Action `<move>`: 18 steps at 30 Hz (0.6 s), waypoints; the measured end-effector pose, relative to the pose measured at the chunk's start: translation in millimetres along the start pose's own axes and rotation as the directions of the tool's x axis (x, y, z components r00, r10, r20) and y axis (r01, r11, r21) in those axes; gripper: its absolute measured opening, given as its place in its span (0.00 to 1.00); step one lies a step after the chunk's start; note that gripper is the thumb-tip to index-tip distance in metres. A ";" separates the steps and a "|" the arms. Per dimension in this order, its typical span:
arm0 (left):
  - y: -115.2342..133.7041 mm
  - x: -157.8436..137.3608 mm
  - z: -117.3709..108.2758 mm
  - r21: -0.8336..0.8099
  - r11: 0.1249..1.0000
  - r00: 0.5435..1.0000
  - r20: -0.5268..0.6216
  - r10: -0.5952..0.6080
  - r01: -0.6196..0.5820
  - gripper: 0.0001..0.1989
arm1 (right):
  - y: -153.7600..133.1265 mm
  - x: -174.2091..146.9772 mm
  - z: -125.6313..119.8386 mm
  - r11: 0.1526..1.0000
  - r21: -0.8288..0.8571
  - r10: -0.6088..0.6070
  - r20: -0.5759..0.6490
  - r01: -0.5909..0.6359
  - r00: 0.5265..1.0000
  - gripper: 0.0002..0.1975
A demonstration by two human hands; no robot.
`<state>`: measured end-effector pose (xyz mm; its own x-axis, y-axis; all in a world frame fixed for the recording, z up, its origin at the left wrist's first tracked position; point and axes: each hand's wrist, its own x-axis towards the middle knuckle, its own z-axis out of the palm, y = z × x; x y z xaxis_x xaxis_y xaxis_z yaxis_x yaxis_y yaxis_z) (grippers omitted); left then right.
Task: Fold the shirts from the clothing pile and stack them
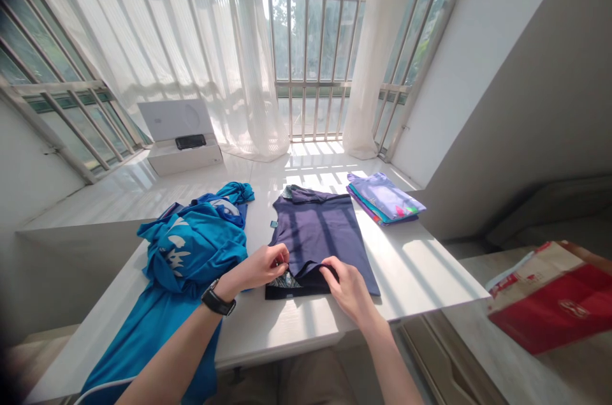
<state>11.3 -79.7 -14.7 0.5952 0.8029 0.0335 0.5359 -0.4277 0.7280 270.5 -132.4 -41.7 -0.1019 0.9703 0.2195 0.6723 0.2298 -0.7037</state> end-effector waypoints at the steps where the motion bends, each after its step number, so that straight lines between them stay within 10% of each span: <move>1: -0.2 0.2 0.3 0.006 1.000 1.000 -0.006 -0.006 0.006 0.02 | 2.0 3.4 3.7 1.000 -0.022 0.010 -0.023 -0.010 1.000 0.16; 12: 6.7 -2.4 5.5 0.023 0.989 0.989 -0.013 0.146 -0.145 0.23 | 9.1 4.9 15.6 0.992 -0.113 0.045 -0.122 -0.059 0.991 0.13; 18: -1.3 6.3 20.9 0.139 0.989 0.992 -0.103 0.066 -0.051 0.07 | 10.0 4.0 17.0 0.994 -0.109 0.013 -0.131 -0.028 0.991 0.14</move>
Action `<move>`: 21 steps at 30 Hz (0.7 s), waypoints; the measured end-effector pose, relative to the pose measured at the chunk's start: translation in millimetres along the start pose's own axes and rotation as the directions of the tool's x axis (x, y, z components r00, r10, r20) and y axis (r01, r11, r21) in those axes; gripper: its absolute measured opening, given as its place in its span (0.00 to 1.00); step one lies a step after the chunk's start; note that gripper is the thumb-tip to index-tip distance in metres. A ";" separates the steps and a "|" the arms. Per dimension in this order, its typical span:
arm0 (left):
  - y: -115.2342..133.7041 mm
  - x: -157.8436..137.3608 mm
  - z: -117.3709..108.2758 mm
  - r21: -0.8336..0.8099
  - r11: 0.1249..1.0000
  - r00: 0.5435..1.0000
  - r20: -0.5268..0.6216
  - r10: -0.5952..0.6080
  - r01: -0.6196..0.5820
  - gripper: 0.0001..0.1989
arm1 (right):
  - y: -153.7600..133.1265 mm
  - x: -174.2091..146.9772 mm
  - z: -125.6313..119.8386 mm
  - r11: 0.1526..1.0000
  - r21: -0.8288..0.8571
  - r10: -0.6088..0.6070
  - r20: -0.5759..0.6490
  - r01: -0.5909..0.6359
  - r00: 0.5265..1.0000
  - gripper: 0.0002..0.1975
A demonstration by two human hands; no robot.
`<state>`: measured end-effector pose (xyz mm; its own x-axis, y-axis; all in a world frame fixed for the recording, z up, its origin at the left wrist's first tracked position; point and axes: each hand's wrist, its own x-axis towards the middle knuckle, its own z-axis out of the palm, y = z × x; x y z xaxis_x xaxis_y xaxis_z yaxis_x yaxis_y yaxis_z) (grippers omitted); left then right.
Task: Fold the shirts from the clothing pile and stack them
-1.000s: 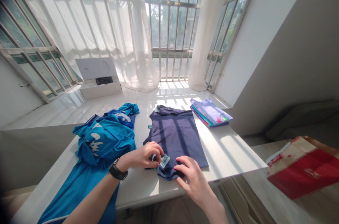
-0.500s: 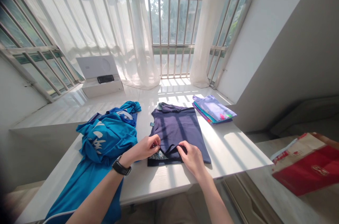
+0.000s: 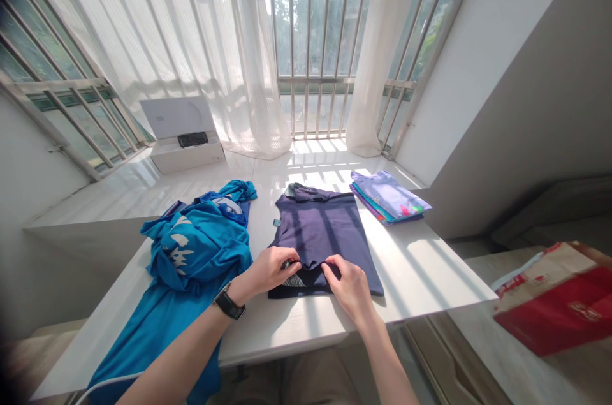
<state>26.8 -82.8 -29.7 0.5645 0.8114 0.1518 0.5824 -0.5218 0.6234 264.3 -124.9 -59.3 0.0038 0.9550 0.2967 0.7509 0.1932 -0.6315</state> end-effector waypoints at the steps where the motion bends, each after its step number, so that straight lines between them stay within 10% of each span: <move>1: -0.4 1.1 1.6 0.017 1.000 1.000 -0.020 -0.020 0.020 0.09 | -0.1 -0.4 0.1 1.000 0.002 0.000 -0.001 0.000 1.000 0.14; 15: 1.5 -1.7 -8.9 0.072 0.985 0.987 -0.030 -0.155 0.157 0.05 | 5.7 -6.2 1.9 0.997 0.040 -0.058 -0.026 0.059 0.998 0.11; 21: 6.7 -1.4 -7.8 0.128 0.988 0.990 -0.100 0.100 -0.087 0.07 | 2.4 -6.9 0.9 0.999 -0.004 -0.051 -0.050 0.051 0.997 0.11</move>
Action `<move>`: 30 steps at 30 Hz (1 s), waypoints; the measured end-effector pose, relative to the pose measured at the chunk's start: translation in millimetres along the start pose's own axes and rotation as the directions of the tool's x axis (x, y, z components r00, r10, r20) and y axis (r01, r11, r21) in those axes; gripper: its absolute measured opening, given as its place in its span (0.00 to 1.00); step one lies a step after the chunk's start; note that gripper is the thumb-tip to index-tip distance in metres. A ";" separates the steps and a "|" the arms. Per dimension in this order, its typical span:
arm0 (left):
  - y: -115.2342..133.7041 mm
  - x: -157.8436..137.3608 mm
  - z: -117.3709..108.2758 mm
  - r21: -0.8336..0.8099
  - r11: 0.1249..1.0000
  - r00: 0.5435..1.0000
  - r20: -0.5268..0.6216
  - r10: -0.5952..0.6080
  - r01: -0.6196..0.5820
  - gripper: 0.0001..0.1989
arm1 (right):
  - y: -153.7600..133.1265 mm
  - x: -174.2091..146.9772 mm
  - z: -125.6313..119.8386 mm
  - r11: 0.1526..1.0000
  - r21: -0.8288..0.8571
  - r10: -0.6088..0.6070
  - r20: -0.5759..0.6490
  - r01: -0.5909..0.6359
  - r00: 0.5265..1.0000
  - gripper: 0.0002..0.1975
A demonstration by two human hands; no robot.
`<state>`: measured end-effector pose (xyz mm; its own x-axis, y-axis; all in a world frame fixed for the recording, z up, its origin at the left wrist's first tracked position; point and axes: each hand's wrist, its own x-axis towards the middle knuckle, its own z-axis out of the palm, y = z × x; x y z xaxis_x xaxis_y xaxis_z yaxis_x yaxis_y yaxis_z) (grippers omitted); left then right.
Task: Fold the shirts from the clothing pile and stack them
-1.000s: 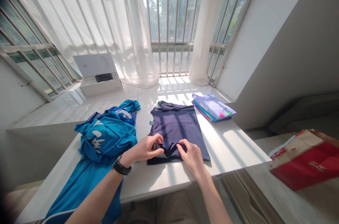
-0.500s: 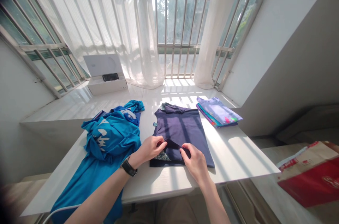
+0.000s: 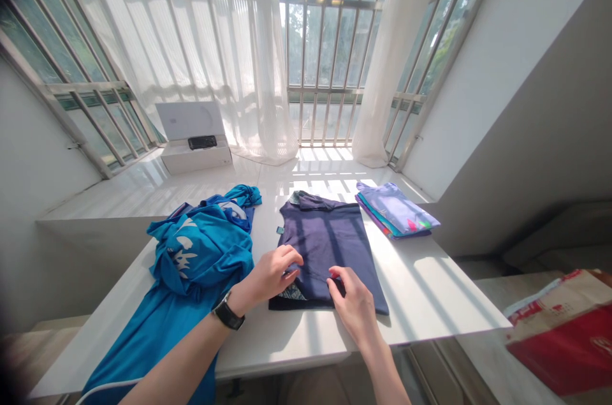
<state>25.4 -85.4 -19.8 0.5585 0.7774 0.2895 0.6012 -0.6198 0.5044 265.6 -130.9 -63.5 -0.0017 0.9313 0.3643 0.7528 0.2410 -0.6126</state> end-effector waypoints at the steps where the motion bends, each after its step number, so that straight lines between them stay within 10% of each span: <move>1: 3.2 -0.1 0.6 -0.019 0.998 0.998 0.003 0.059 -0.059 0.05 | -0.1 0.0 0.0 1.000 -0.002 -0.001 0.001 0.001 1.000 0.11; 6: 10.2 -4.2 8.4 -0.047 0.972 0.955 0.181 0.236 -0.232 0.10 | 6.0 1.2 2.2 1.000 0.018 -0.025 -0.009 0.025 1.000 0.11; 16: -11.6 -5.4 -3.3 -0.184 0.971 0.944 0.266 0.197 -0.150 0.21 | 5.6 -0.1 -2.5 0.990 0.039 -0.123 -0.178 0.132 0.976 0.09; 30: 16.7 -6.2 9.6 0.393 0.894 0.963 0.238 0.127 -0.215 0.03 | -0.9 -2.4 -2.3 0.940 0.000 -0.338 -0.126 0.340 0.933 0.05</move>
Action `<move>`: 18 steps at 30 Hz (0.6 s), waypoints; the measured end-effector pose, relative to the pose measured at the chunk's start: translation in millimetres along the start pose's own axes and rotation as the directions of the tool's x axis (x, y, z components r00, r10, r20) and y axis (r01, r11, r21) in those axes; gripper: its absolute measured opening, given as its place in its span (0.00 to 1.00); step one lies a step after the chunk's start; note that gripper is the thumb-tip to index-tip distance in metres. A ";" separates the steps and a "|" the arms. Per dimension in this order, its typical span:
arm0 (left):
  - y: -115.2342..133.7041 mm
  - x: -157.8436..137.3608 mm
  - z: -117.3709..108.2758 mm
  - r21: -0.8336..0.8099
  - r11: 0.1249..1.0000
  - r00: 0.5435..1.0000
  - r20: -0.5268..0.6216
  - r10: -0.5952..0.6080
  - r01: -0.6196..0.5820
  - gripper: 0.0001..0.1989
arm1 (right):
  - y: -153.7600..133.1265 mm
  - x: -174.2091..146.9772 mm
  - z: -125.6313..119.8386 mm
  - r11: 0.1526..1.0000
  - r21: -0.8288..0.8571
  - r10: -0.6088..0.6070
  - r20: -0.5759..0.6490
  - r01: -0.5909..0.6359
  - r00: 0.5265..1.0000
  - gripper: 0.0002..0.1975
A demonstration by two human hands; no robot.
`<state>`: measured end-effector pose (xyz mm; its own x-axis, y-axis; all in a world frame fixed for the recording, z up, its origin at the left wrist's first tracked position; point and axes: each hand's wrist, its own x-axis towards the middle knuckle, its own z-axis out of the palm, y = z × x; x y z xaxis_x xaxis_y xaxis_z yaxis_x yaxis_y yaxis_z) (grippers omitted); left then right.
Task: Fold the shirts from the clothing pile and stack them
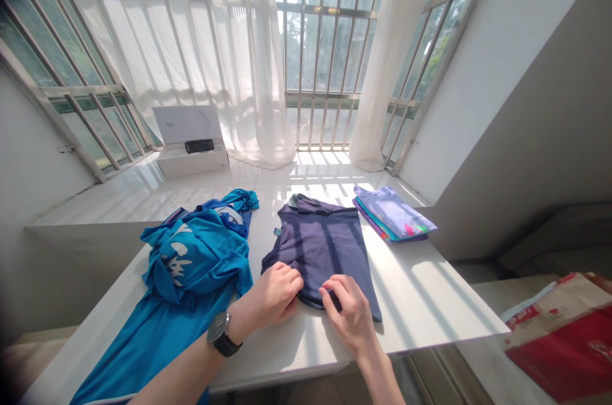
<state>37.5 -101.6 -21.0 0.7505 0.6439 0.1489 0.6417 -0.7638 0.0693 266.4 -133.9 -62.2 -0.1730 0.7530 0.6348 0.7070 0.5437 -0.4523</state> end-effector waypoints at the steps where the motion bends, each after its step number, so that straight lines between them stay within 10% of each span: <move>1: 3.0 1.2 0.8 0.045 0.999 1.000 -0.002 -0.004 0.004 0.02 | 0.3 -0.6 0.2 1.000 -0.014 -0.025 0.014 0.025 1.000 0.04; 9: -6.6 0.4 -0.1 -0.086 0.992 0.989 -0.110 -0.096 0.087 0.07 | 1.4 -3.3 4.7 0.988 -0.120 -0.072 0.160 0.092 0.984 0.24; 18: -14.1 -3.6 3.0 -0.301 0.942 0.978 -0.099 -0.186 0.149 0.08 | 40.0 -37.4 -24.1 0.974 -0.203 0.129 0.144 -0.098 0.981 0.12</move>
<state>26.2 -93.0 -25.4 0.5986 0.7673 0.2300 0.6683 -0.6367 0.3848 317.6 -149.3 -89.0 -0.1776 0.8622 0.4744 0.8452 0.3806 -0.3753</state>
